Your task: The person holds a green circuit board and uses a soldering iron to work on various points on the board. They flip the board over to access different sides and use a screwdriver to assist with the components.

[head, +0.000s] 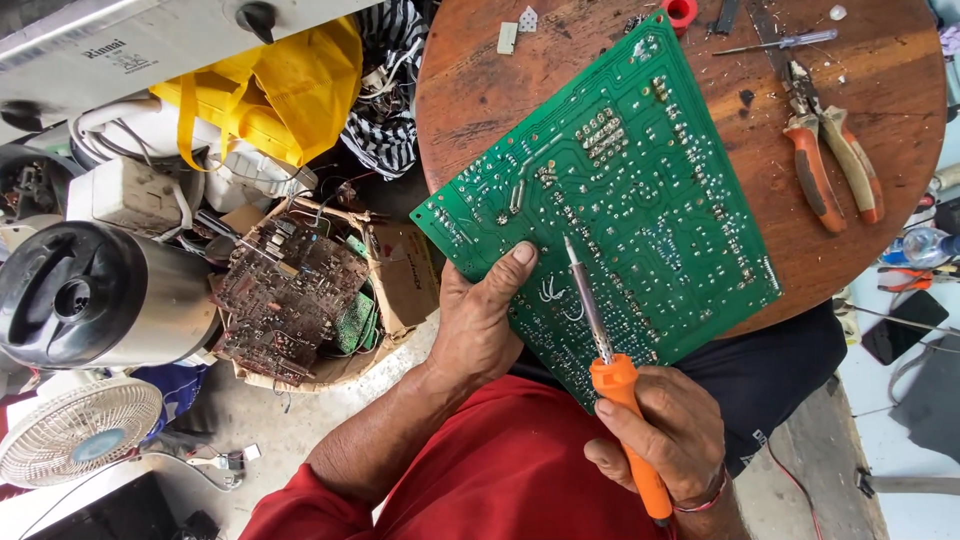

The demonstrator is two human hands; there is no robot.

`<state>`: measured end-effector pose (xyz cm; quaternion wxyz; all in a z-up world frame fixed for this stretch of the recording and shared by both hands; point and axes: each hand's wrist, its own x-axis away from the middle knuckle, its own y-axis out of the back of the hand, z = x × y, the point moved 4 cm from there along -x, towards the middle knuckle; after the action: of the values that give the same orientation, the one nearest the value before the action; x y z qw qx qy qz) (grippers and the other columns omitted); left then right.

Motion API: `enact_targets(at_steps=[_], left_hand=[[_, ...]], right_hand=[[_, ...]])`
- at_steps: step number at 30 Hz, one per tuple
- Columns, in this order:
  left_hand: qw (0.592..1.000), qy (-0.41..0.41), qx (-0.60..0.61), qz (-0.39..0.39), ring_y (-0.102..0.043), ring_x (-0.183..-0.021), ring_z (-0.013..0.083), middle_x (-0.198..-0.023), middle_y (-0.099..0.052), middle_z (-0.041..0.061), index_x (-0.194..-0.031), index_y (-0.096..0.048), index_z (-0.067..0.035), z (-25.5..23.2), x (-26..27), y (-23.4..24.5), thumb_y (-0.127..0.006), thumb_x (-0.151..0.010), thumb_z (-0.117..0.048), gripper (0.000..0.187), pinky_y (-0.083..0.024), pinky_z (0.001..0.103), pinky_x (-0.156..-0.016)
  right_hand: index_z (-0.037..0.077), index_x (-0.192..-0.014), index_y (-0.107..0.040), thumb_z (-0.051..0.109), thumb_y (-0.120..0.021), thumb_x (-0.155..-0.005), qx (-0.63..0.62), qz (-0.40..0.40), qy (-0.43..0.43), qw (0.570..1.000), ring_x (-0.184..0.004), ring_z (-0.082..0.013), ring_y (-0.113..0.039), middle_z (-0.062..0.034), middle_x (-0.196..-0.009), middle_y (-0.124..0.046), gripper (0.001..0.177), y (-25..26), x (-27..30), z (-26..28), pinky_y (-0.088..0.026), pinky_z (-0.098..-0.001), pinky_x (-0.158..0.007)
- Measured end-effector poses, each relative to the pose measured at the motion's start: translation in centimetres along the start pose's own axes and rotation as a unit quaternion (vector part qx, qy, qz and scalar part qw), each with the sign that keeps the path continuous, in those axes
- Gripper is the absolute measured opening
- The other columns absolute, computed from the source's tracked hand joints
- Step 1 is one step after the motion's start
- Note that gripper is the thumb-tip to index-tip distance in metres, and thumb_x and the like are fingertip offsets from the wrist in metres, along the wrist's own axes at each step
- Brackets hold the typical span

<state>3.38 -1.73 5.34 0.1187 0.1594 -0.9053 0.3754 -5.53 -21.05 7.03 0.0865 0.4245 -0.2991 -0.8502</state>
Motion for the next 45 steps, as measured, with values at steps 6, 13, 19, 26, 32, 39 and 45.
enact_targets(at_steps=[6,13,19,26,32,39,45], left_hand=[[0.997,0.055,0.040,-0.029,-0.073,-0.098,0.0253,-0.112,-0.077,0.012,-0.118,-0.069,-0.007,0.7,0.0,0.5,-0.078,-0.086,-0.005,0.034,-0.063,0.045,-0.086],[0.996,0.065,0.047,-0.027,-0.073,-0.098,0.0259,-0.112,-0.077,0.011,-0.116,-0.070,-0.007,1.0,0.0,0.8,-0.078,-0.086,-0.003,0.032,-0.063,0.045,-0.085],[0.996,0.067,0.064,0.002,-0.074,-0.098,0.0273,-0.113,-0.076,0.013,-0.119,-0.069,-0.004,1.0,-0.1,0.6,-0.077,-0.087,-0.003,0.033,-0.063,0.046,-0.087],[0.992,0.121,0.039,0.014,-0.074,-0.093,0.0266,-0.109,-0.077,0.012,-0.120,-0.068,-0.004,1.2,-2.6,1.6,-0.083,-0.082,-0.011,0.041,-0.064,0.050,-0.082],[0.981,0.175,0.071,0.042,-0.075,-0.098,0.0312,-0.112,-0.076,0.015,-0.121,-0.068,-0.005,2.9,-4.3,3.4,-0.080,-0.086,-0.009,0.037,-0.063,0.056,-0.087],[0.970,0.223,0.092,0.034,-0.075,-0.097,0.0363,-0.112,-0.076,0.019,-0.119,-0.069,-0.002,4.0,-5.0,4.5,-0.079,-0.086,-0.008,0.036,-0.063,0.059,-0.086],[0.974,0.208,0.091,0.027,-0.075,-0.097,0.0357,-0.112,-0.076,0.018,-0.119,-0.069,-0.004,4.2,-5.2,4.8,-0.080,-0.085,-0.008,0.036,-0.063,0.059,-0.087]], right_hand=[[0.013,-0.120,-0.064,0.039,-0.070,-0.097,-0.001,0.015,-0.004,1.000,-0.076,-0.0212,-0.069,-0.0088,-0.088,-0.062,0.035,0.0,-0.6,0.0,-0.066,-0.0455,-0.075],[0.015,-0.124,-0.061,0.040,-0.068,-0.099,0.008,0.024,-0.006,1.000,-0.077,-0.0230,-0.067,-0.0109,-0.088,-0.064,0.037,-0.1,-0.6,-0.1,-0.064,-0.0435,-0.073],[0.012,-0.123,-0.061,0.040,-0.068,-0.099,0.003,0.029,-0.010,1.000,-0.081,-0.0254,-0.071,-0.0125,-0.091,-0.066,0.038,-0.1,-0.4,-0.2,-0.065,-0.0446,-0.075],[0.012,-0.124,-0.062,0.045,-0.065,-0.098,0.000,0.016,-0.036,0.999,-0.077,-0.0235,-0.069,-0.0108,-0.089,-0.064,0.042,0.4,1.7,-1.1,-0.064,-0.0455,-0.075],[0.011,-0.130,-0.060,0.033,-0.064,-0.100,0.001,0.023,-0.066,0.998,-0.084,-0.0248,-0.071,-0.0131,-0.099,-0.070,0.038,0.7,2.7,-1.7,-0.063,-0.0420,-0.074],[0.007,-0.128,-0.059,0.029,-0.060,-0.102,-0.014,0.027,-0.079,0.996,-0.089,-0.0266,-0.076,-0.0136,-0.103,-0.074,0.034,0.8,2.2,-1.6,-0.064,-0.0410,-0.078],[0.005,-0.128,-0.059,0.032,-0.059,-0.102,-0.010,0.024,-0.095,0.995,-0.098,-0.0277,-0.077,-0.0122,-0.110,-0.076,0.037,1.1,3.1,-2.0,-0.066,-0.0425,-0.084]])
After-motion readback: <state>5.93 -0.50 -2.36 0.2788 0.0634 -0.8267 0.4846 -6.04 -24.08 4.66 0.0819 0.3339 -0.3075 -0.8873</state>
